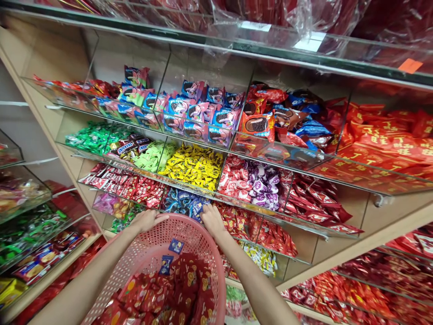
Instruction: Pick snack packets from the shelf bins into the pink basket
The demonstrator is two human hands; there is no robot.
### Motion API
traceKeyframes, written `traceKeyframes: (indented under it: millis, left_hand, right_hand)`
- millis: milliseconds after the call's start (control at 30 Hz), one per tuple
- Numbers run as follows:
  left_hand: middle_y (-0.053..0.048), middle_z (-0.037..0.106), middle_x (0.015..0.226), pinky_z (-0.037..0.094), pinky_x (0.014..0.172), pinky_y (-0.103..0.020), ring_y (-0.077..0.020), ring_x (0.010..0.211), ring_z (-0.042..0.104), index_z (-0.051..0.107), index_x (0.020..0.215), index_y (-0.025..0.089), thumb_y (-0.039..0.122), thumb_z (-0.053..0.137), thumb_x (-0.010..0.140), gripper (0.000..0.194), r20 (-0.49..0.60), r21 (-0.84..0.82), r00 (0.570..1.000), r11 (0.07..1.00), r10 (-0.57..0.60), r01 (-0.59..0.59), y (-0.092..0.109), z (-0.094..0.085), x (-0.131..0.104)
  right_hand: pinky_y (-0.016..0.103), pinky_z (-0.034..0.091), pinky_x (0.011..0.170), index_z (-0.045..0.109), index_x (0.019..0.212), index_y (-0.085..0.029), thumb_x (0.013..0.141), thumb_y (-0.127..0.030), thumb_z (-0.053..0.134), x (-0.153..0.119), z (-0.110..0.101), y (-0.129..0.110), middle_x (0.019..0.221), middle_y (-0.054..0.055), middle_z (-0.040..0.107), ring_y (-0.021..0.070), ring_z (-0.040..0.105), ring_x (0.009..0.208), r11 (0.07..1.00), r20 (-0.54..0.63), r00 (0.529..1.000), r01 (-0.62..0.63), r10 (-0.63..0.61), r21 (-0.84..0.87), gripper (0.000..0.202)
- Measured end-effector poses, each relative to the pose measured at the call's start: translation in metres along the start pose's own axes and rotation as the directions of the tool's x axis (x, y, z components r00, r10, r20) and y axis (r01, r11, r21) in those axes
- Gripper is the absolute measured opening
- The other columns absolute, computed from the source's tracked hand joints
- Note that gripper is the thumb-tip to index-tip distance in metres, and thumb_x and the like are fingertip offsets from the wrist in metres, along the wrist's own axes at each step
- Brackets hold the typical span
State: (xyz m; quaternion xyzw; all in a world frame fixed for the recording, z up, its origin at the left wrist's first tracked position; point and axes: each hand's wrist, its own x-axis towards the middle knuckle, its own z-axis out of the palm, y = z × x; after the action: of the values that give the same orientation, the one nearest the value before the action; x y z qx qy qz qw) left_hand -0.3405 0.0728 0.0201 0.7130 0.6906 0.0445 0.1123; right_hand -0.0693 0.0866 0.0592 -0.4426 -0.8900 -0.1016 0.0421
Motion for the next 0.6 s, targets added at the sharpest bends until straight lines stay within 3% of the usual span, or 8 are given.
traceKeyframes:
  millis: [167, 333, 433, 600]
  left_hand:
    - [-0.012, 0.063, 0.08, 0.041, 0.065, -0.032, -0.0256, 0.078, 0.059, 0.06, 0.072, 0.019, 0.076, 0.014, 0.062, 0.074, -0.004, -0.006, 1.0, 1.0, -0.011, 0.011, 0.001, 0.0, -0.001]
    - [-0.011, 0.063, 0.078, 0.041, 0.064, -0.032, -0.026, 0.077, 0.059, 0.06, 0.071, 0.019, 0.077, 0.013, 0.061, 0.075, -0.01, -0.011, 1.0, 1.0, -0.017, 0.017, 0.0, 0.002, 0.0]
    - [-0.011, 0.063, 0.077, 0.041, 0.064, -0.03, -0.0242, 0.077, 0.059, 0.06, 0.07, 0.019, 0.077, 0.015, 0.061, 0.074, -0.014, -0.018, 0.999, 0.999, -0.03, 0.03, -0.001, 0.003, 0.001]
    - [-0.011, 0.064, 0.08, 0.041, 0.065, -0.031, -0.0248, 0.078, 0.059, 0.06, 0.071, 0.02, 0.077, 0.014, 0.061, 0.074, -0.001, -0.004, 1.0, 1.0, -0.026, 0.026, 0.0, 0.003, 0.001]
  right_hand:
    - [0.026, 0.027, 0.067, 0.056, 0.073, -0.018, 0.084, -0.023, 0.036, -0.001, -0.022, 0.004, 0.086, 0.005, 0.049, 0.0158, 0.04, 0.083, 0.998, -0.034, 0.999, -0.038, 0.039, 0.041, 0.023]
    - [0.022, 0.031, 0.068, 0.056, 0.079, -0.018, 0.083, -0.024, 0.039, -0.011, -0.04, -0.003, 0.085, 0.004, 0.049, 0.0129, 0.043, 0.08, 0.956, -0.131, 0.988, -0.041, 0.082, 0.291, 0.019]
    - [0.02, 0.033, 0.065, 0.055, 0.079, -0.018, 0.082, -0.025, 0.04, -0.012, -0.031, -0.016, 0.08, 0.002, 0.053, 0.011, 0.047, 0.075, 0.855, -0.108, 0.99, -0.026, 0.096, 0.518, 0.017]
    - [0.017, 0.033, 0.052, 0.056, 0.07, -0.016, 0.076, -0.023, 0.045, -0.009, 0.016, -0.035, 0.06, -0.002, 0.054, 0.0089, 0.047, 0.056, 0.625, 0.091, 0.988, -0.149, 0.124, 0.766, 0.015]
